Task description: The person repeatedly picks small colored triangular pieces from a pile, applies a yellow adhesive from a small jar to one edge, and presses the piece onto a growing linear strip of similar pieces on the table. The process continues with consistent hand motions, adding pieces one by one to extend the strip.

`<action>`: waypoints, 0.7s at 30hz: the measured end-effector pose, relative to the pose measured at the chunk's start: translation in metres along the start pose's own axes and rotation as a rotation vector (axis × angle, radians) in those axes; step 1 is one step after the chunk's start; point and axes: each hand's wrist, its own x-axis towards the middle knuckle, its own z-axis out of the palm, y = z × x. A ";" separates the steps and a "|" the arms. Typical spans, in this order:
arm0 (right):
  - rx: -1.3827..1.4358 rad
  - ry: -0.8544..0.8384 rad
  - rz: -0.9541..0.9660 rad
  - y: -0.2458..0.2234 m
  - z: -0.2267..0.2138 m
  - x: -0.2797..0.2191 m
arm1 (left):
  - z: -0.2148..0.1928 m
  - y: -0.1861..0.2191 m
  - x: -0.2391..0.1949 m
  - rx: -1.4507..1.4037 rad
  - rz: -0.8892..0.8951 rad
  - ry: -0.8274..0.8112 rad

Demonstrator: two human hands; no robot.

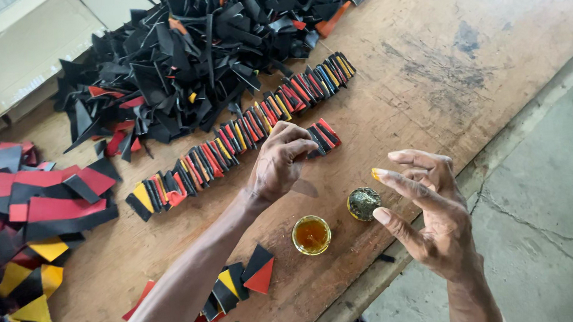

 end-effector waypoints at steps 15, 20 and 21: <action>-0.049 -0.055 0.038 0.002 -0.004 -0.001 | -0.014 -0.004 -0.010 0.085 -0.034 -0.039; -0.030 -0.051 0.042 -0.002 -0.005 -0.008 | -0.069 0.032 -0.053 0.229 -0.435 -0.482; -0.039 -0.058 0.024 -0.003 -0.004 -0.010 | -0.078 0.041 -0.064 0.241 -0.535 -0.652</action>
